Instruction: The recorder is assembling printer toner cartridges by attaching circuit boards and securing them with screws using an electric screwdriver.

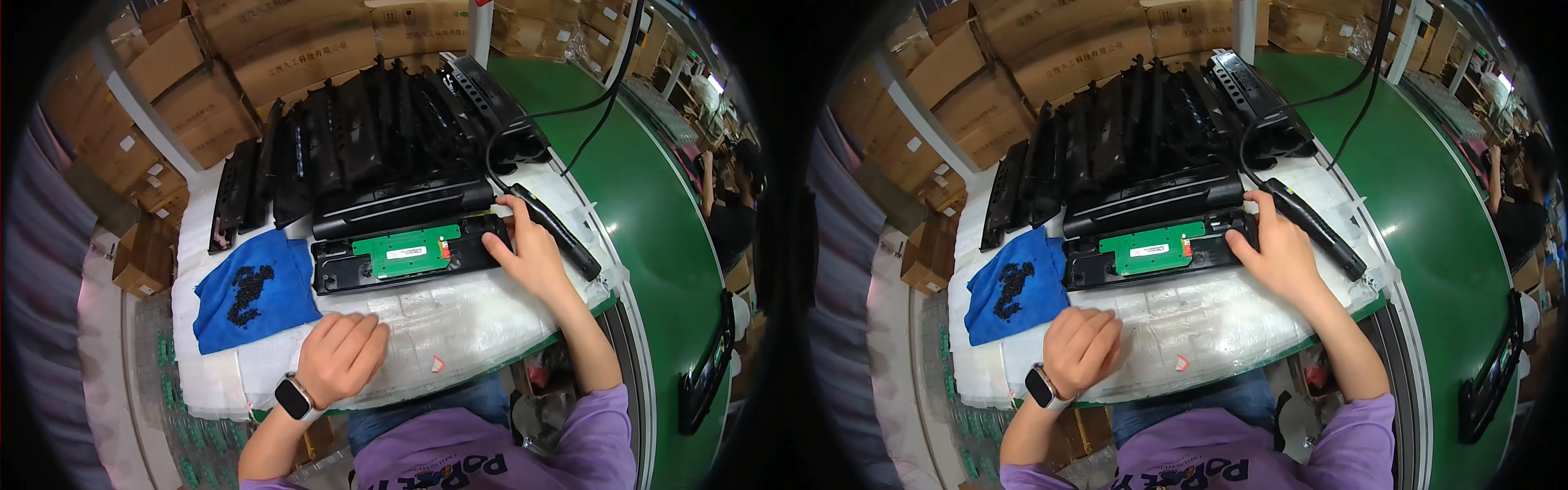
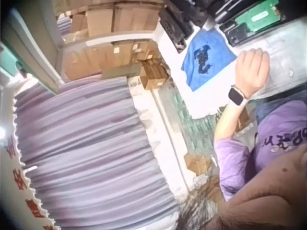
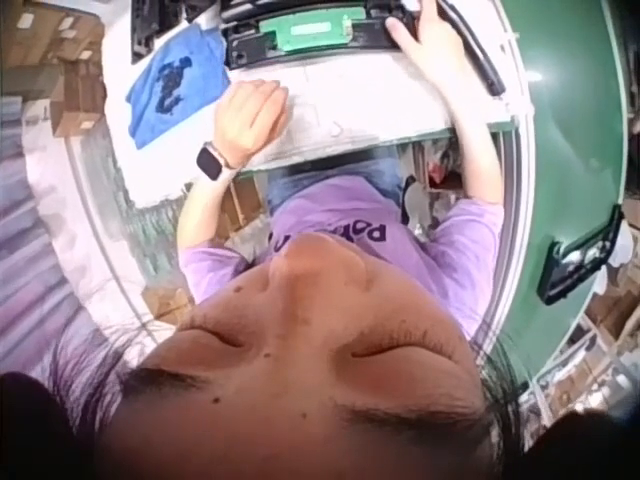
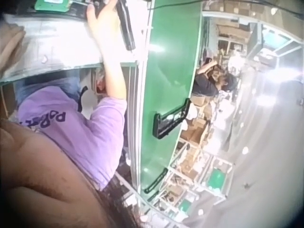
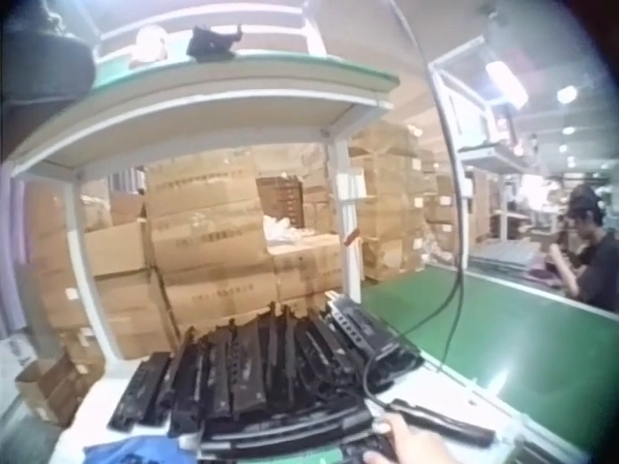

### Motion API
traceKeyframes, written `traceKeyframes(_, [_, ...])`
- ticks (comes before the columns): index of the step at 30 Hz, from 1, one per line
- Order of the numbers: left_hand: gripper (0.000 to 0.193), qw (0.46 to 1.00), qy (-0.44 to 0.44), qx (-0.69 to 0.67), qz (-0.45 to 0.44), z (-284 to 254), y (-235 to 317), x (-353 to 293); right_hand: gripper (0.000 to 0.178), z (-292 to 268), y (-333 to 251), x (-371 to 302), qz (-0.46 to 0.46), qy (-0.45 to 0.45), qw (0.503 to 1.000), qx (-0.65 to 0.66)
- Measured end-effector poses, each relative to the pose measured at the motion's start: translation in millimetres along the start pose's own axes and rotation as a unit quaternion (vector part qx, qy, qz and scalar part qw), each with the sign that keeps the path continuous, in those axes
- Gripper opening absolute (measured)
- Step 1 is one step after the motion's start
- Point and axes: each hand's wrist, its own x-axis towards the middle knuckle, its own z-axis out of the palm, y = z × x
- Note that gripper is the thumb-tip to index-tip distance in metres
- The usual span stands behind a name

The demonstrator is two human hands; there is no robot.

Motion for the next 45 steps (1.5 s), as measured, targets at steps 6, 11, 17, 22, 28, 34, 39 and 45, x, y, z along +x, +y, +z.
traceKeyframes(6, [0.018, 0.708, -0.121, -0.491, -0.494, -2.3, 12.5, -22.4, 0.053, -17.2, 3.2, -10.3, 0.002, -0.067, 0.989, 0.128])
traceKeyframes(11, [0.039, 0.421, -0.153, -0.725, -0.523, 9.8, -4.1, -14.4, 0.037, -17.2, -20.5, 37.5, -0.004, -0.008, 1.000, -0.029])
traceKeyframes(17, [0.036, 0.424, -0.117, -0.750, -0.494, 28.6, 0.2, 14.5, 0.046, 7.2, 2.4, 89.6, -0.059, 0.012, 0.993, -0.102])
traceKeyframes(22, [0.034, 0.439, -0.045, -0.747, -0.498, 32.9, 8.6, 7.5, 0.050, -1.1, -1.7, 87.3, -0.084, -0.027, 0.987, -0.132])
traceKeyframes(28, [0.034, 0.443, -0.042, -0.736, -0.510, 35.5, 5.9, 6.6, 0.050, -4.5, -2.5, 87.5, -0.156, -0.113, 0.973, -0.128])
traceKeyframes(34, [0.035, 0.435, -0.054, -0.740, -0.511, 34.3, 4.3, 6.1, 0.054, -5.5, -22.5, 98.2, -0.110, -0.246, 0.962, -0.048])
traceKeyframes(39, [0.035, 0.421, -0.055, -0.749, -0.509, 34.1, 4.9, 3.1, 0.071, 12.6, -21.2, 104.9, -0.123, -0.267, 0.953, -0.077])
traceKeyframes(45, [0.036, 0.420, -0.062, -0.747, -0.512, 33.0, 4.9, 0.9, 0.071, 16.4, -27.2, 118.3, -0.045, -0.383, 0.923, -0.002])
